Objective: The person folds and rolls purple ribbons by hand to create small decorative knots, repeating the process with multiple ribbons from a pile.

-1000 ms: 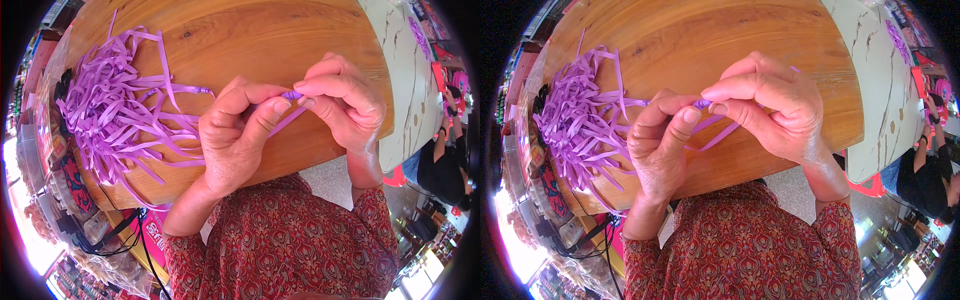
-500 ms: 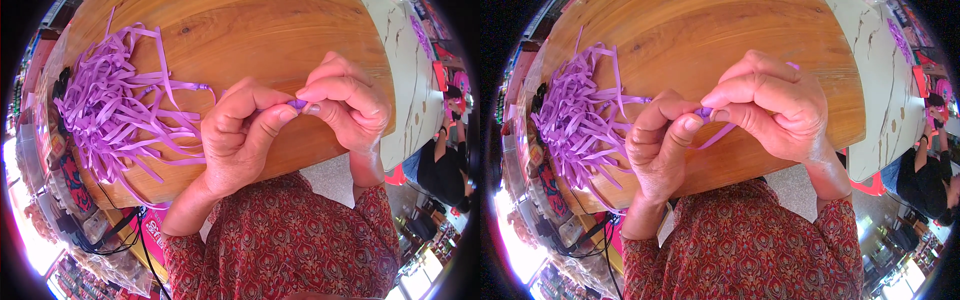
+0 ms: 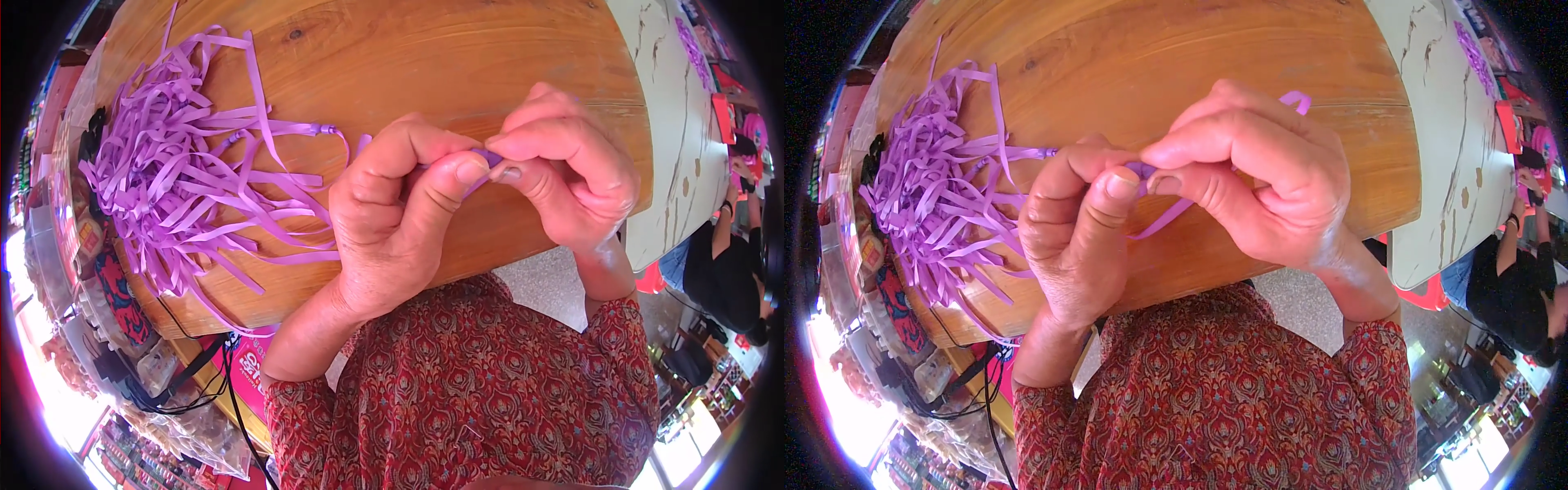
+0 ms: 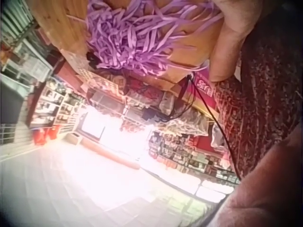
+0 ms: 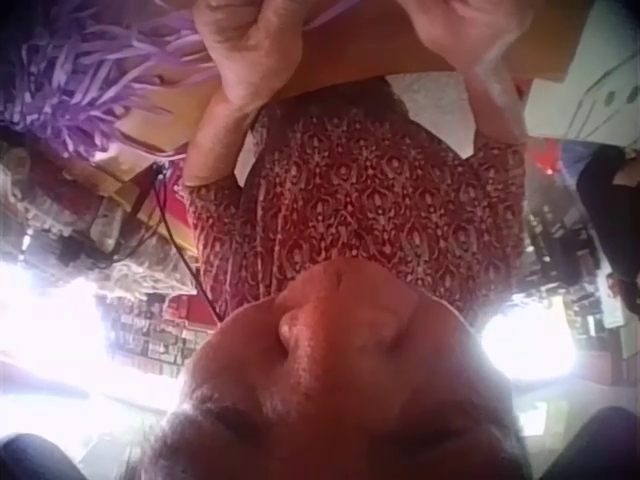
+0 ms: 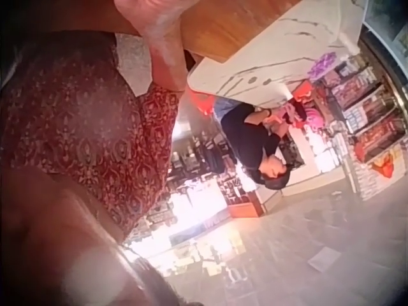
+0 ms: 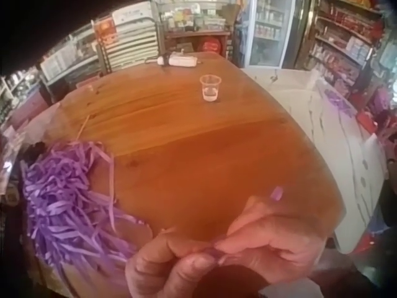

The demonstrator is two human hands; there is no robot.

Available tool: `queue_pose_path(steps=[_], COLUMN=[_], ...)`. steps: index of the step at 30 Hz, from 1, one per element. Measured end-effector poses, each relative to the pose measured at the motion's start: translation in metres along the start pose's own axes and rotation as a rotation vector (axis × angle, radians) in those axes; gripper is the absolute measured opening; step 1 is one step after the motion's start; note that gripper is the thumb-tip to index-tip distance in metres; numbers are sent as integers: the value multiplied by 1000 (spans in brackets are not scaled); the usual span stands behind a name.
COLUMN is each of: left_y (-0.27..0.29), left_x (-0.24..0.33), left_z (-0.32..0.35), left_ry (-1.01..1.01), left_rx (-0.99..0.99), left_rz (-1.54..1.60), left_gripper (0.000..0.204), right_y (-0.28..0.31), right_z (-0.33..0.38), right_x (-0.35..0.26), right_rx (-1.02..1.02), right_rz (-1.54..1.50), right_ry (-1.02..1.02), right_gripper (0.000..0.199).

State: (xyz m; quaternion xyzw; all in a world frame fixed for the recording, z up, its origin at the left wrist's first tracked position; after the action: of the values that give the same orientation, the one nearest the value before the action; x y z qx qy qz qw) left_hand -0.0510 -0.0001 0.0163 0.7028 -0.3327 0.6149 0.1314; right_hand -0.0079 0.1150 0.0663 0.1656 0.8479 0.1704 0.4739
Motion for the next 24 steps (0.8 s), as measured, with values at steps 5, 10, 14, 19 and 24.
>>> queue_pose_path(steps=[5,10,14,19,24], left_y=[6,8,9,5,5], left_x=[-18,-19,-22,-19,-15], left_z=[0,2,1,0,0], left_ry=[62,126,175,153,34], left_rx=[64,124,153,122,58], left_rz=[311,389,377,333,181], left_gripper=[8,8,9,7,6], right_y=[1,-4,-5,-5,-2], right_z=[-4,-4,-4,-5,-4], right_x=[1,-1,-4,-8,-11], right_rx=[19,-9,-4,-2,-20], right_rz=[81,191,245,255,257], right_ry=[26,42,64,111,116], right_gripper=[22,32,34,31,26])
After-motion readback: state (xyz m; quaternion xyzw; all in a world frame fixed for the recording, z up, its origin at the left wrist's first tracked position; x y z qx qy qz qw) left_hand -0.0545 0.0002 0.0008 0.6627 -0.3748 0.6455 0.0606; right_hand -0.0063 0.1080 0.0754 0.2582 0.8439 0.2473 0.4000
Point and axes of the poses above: each hand's wrist, its own z-axis away from the middle knuckle, its own y-axis out of the back of the hand, x = y × z, the point moved 9 cm from there along -z, towards the middle knuckle, and after that the axes turned 6 degrees about -x, right-handed, at the moved point
